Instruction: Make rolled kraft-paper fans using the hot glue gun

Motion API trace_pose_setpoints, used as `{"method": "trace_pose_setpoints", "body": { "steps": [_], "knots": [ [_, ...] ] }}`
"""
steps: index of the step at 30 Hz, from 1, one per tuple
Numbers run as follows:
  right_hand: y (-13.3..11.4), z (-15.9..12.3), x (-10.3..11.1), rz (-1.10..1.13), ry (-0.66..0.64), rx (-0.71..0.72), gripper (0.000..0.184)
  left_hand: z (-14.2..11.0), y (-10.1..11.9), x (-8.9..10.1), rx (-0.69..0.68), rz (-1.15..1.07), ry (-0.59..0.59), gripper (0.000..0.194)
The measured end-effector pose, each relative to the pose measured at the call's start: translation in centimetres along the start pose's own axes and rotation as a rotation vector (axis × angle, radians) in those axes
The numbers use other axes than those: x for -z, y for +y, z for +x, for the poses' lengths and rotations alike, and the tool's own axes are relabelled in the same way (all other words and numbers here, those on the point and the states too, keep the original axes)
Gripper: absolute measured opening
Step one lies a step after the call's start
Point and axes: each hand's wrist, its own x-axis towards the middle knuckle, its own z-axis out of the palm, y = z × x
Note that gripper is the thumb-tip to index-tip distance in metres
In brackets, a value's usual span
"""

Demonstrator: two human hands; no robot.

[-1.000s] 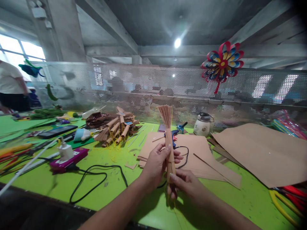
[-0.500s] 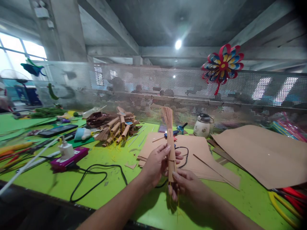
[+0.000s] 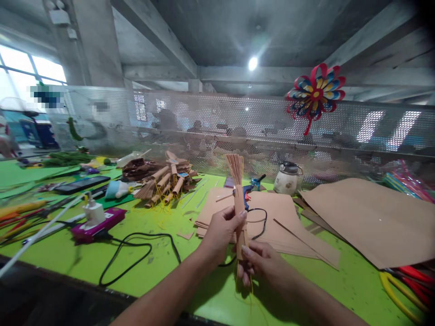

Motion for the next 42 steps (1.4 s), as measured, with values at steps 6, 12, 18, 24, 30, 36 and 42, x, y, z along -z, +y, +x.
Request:
{"method": "trace_pose_setpoints", "body": {
  "steps": [6,12,18,24,30,36,42],
  "knots": [
    [-0.5,0.1,-0.1,-0.073,0.099,0.038,0.042,0.2,-0.1,0.0,-0.081,-0.015,0.011,0.034],
    [-0.2,0.5,0.0,-0.169,0.283,0.059,0.046,0.3,-0.5,-0.2,-0.117,0.011,0.064,0.030],
    [-0.4,0.6,-0.5,-0.222,0.295,0.042,0.049,0.2,-0.8,-0.6,-0.110,0.045,0.085,0.035],
    [-0.3,0.6,-0.4,-0.227,0.322,0.051,0.048,0.2,-0.9,-0.7,-0.121,0.054,0.100,0.034],
    [0.9,1.1,-0.1,-0.297,0.461,0.142,0.047,0.1,-1.0,-0.8,-0.055,0.062,0.087,0.033],
    [0.3,0.9,-0.2,-0.297,0.479,0.154,0.040,-0.3,-0.6,-1.0,0.006,-0.015,-0.013,0.033],
    [0.1,0.7,-0.2,-0.505,0.597,0.186,0.033,0.0,-0.6,-1.0,-0.005,-0.028,0.037,0.038]
  ]
}}
